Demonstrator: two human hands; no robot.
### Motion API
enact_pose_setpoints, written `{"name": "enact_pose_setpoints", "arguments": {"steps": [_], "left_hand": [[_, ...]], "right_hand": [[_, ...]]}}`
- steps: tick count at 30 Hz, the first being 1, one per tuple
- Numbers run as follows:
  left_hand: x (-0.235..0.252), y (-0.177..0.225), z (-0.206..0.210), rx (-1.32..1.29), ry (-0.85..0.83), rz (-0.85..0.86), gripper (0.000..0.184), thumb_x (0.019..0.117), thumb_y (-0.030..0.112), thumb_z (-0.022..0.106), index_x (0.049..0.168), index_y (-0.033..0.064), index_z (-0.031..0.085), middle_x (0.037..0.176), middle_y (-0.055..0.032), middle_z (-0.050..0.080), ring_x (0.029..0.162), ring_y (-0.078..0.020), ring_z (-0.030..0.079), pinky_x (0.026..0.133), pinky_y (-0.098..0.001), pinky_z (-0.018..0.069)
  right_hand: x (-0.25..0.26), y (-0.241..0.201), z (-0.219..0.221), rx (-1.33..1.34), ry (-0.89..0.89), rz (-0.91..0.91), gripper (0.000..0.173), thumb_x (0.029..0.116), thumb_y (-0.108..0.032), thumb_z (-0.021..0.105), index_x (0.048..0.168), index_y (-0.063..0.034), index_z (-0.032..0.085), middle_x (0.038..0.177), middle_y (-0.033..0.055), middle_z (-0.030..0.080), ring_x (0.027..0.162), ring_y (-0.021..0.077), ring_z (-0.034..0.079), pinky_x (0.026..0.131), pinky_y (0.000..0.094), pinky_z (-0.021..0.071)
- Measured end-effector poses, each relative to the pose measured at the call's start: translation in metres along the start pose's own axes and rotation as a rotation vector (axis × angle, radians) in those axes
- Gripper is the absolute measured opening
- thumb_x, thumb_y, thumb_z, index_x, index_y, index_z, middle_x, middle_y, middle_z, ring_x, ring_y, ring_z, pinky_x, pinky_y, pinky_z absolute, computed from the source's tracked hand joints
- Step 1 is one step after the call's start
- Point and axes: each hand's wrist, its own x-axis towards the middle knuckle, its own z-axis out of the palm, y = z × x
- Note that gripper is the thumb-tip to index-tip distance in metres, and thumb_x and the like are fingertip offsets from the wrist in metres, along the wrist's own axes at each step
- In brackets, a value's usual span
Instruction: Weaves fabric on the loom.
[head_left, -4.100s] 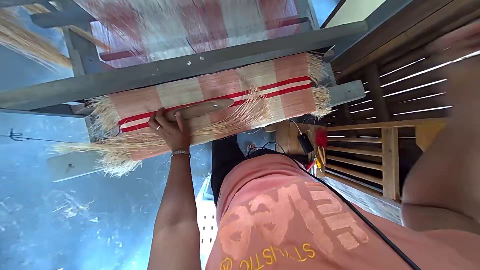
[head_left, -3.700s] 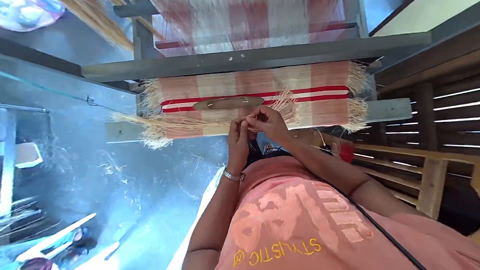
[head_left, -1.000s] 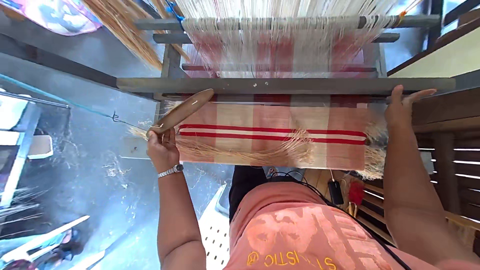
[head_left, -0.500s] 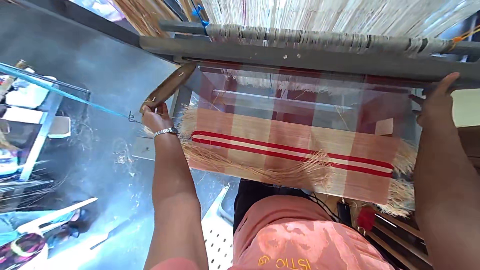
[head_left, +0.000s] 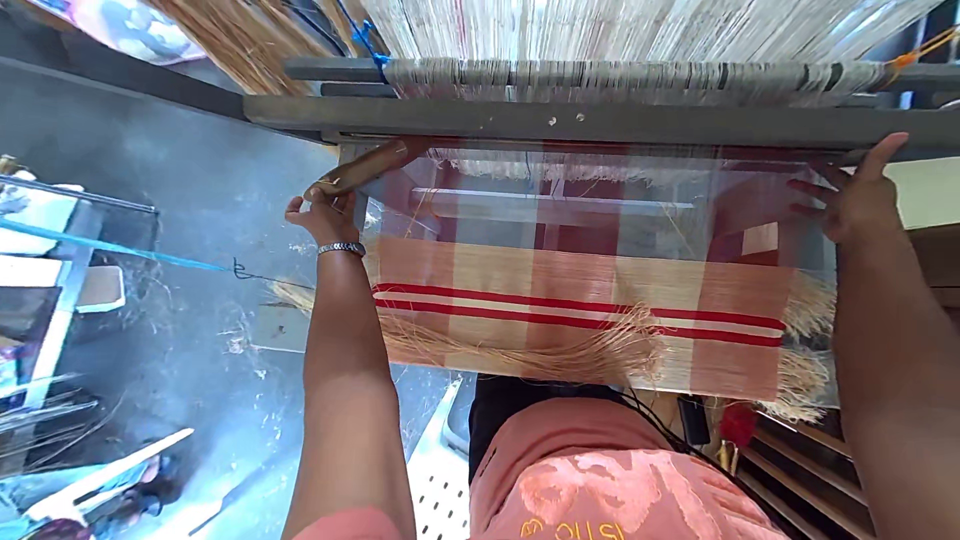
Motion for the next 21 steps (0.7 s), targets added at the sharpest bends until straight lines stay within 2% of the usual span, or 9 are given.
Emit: {"name": "enact_pose_setpoints", "arguments": {"steps": [3,5,7,8,9,12,14,16,21], "left_hand": [[-0.021,0.003,0.019,0.213,-0.318,-0.138,0.043,0.1105,0.019,0.043,0.146,0.0042,0.024,0.119,-0.0168,0.061,0.098,-0.0245,0.071,0.086,-0.0403,0.0613],[-0.034,0.022,0.027,0.575,-0.718,-0.293,0.055,0.1109,0.048,0.027,0.155,0.0158,0.036,0.147,-0.0065,0.056,0.126,-0.0217,0.062,0.103,-0.0407,0.0528],[-0.032,0.033,0.027,0.836,-0.82,-0.33,0.068,0.1038,0.068,0.021,0.154,0.0285,0.044,0.157,0.0005,0.049,0.14,-0.0238,0.05,0.109,-0.0508,0.0443],[-0.029,0.036,0.023,0.892,-0.794,-0.312,0.07,0.1027,0.07,0.022,0.151,0.0273,0.049,0.157,-0.0001,0.049,0.143,-0.0246,0.046,0.111,-0.0548,0.0391],[-0.026,0.04,0.019,0.917,-0.772,-0.297,0.069,0.1036,0.068,0.024,0.149,0.0242,0.051,0.156,-0.0024,0.049,0.143,-0.0254,0.045,0.112,-0.0557,0.0371],[-0.029,0.041,0.006,0.962,-0.778,-0.252,0.047,0.1107,0.041,0.034,0.144,0.0119,0.047,0.139,-0.0107,0.061,0.119,-0.0231,0.065,0.097,-0.0426,0.0531],[-0.034,0.036,-0.009,1.005,-0.786,-0.237,0.039,0.1112,0.026,0.04,0.144,0.0052,0.043,0.132,-0.0172,0.064,0.109,-0.0232,0.069,0.096,-0.0407,0.0544],[-0.038,0.03,-0.018,1.078,-0.802,-0.142,0.037,0.108,0.019,0.047,0.141,0.0029,0.046,0.122,-0.0167,0.068,0.1,-0.0197,0.07,0.092,-0.0396,0.0552],[-0.054,0.034,-0.036,1.231,-0.788,-0.006,0.025,0.1034,0.014,0.059,0.122,-0.0012,0.065,0.117,-0.0175,0.068,0.106,-0.0224,0.064,0.097,-0.0474,0.0495]], "right_hand": [[-0.001,-0.002,0.0,0.003,-0.005,-0.002,0.086,0.0998,-0.077,0.016,0.16,-0.0166,0.03,0.159,0.0061,0.046,0.133,0.0264,0.058,0.101,0.0488,0.0534],[-0.001,-0.002,-0.001,0.014,-0.026,0.003,0.087,0.1,-0.077,0.017,0.161,-0.016,0.028,0.16,0.007,0.045,0.133,0.0274,0.058,0.101,0.0498,0.0539],[-0.002,-0.002,-0.002,0.044,-0.057,0.014,0.087,0.0993,-0.078,0.016,0.162,-0.0171,0.025,0.159,0.0074,0.046,0.132,0.0283,0.06,0.1,0.0508,0.0555],[-0.003,-0.002,-0.003,0.059,-0.085,0.018,0.087,0.099,-0.078,0.016,0.162,-0.0187,0.022,0.159,0.0074,0.046,0.131,0.0282,0.06,0.1,0.0509,0.0558],[-0.003,-0.002,-0.004,0.074,-0.111,0.016,0.087,0.0986,-0.078,0.015,0.163,-0.0192,0.021,0.157,0.0077,0.048,0.129,0.0282,0.062,0.099,0.0503,0.0566],[-0.001,0.001,-0.005,0.122,-0.157,0.01,0.088,0.0985,-0.079,0.014,0.161,-0.0176,0.027,0.153,0.0099,0.052,0.126,0.0286,0.064,0.098,0.0497,0.0577],[-0.001,0.001,-0.004,0.154,-0.132,-0.002,0.088,0.0994,-0.077,0.015,0.161,-0.016,0.027,0.152,0.0124,0.051,0.124,0.0297,0.064,0.097,0.0486,0.0582],[0.002,0.005,-0.006,0.199,-0.077,-0.009,0.086,0.1002,-0.076,0.022,0.163,-0.0175,0.021,0.15,0.0144,0.052,0.12,0.0296,0.067,0.094,0.0462,0.0601],[0.014,0.024,-0.01,0.338,0.052,-0.138,0.076,0.102,-0.066,0.044,0.158,-0.0184,0.026,0.14,0.0133,0.057,0.111,0.028,0.069,0.086,0.045,0.0622]]}}
